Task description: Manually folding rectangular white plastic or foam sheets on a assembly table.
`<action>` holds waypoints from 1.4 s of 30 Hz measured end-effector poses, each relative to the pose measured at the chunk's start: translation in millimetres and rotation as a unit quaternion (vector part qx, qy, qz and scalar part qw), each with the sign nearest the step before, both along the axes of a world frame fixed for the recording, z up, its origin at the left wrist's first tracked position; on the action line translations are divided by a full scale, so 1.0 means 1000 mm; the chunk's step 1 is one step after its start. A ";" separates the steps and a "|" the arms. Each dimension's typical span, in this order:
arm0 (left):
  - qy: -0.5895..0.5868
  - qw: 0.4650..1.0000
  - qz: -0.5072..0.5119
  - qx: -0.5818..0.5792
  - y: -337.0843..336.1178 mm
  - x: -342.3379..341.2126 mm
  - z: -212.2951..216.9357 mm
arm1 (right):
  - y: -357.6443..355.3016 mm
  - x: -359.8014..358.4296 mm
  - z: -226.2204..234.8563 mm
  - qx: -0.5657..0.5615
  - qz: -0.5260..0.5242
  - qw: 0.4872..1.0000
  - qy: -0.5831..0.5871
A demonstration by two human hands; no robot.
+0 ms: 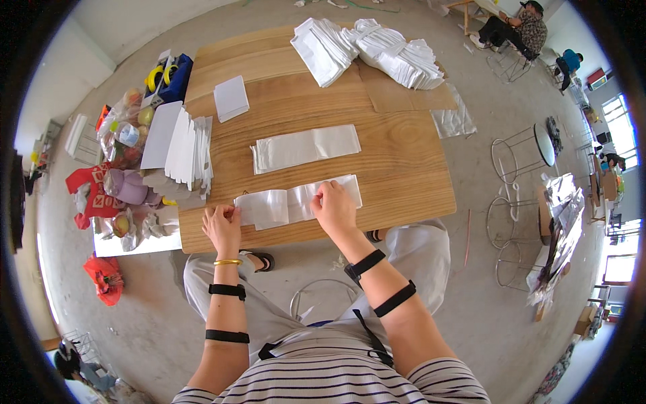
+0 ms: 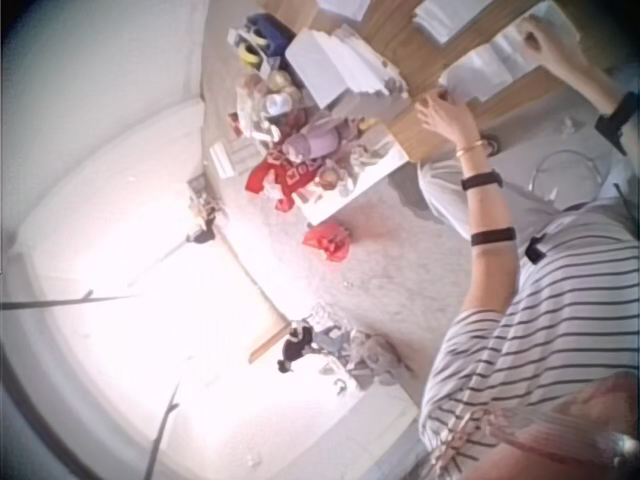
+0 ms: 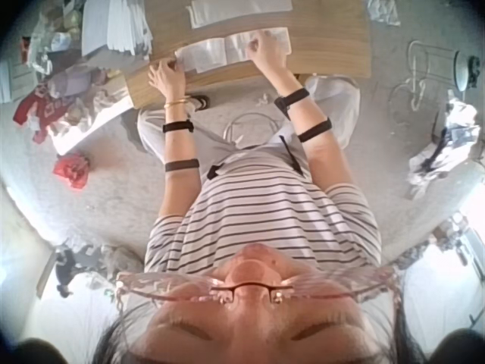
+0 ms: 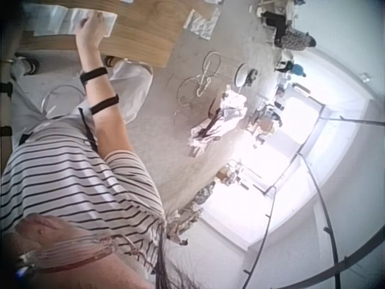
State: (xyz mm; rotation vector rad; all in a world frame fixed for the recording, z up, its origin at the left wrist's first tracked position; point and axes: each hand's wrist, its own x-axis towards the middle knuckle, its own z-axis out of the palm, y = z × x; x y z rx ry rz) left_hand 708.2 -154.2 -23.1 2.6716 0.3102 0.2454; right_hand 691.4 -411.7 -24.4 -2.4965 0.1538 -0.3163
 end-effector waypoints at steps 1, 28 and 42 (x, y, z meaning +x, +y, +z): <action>-0.002 1.000 0.002 -0.008 0.001 0.000 0.000 | 0.000 0.000 0.003 0.023 -0.004 1.000 0.009; 0.002 0.949 -0.091 -0.302 -0.026 -0.003 0.051 | -0.069 0.011 0.028 0.366 -0.084 0.922 0.091; -0.011 0.928 -0.156 -0.337 -0.060 -0.001 0.087 | -0.079 0.003 0.015 0.376 -0.074 0.919 0.096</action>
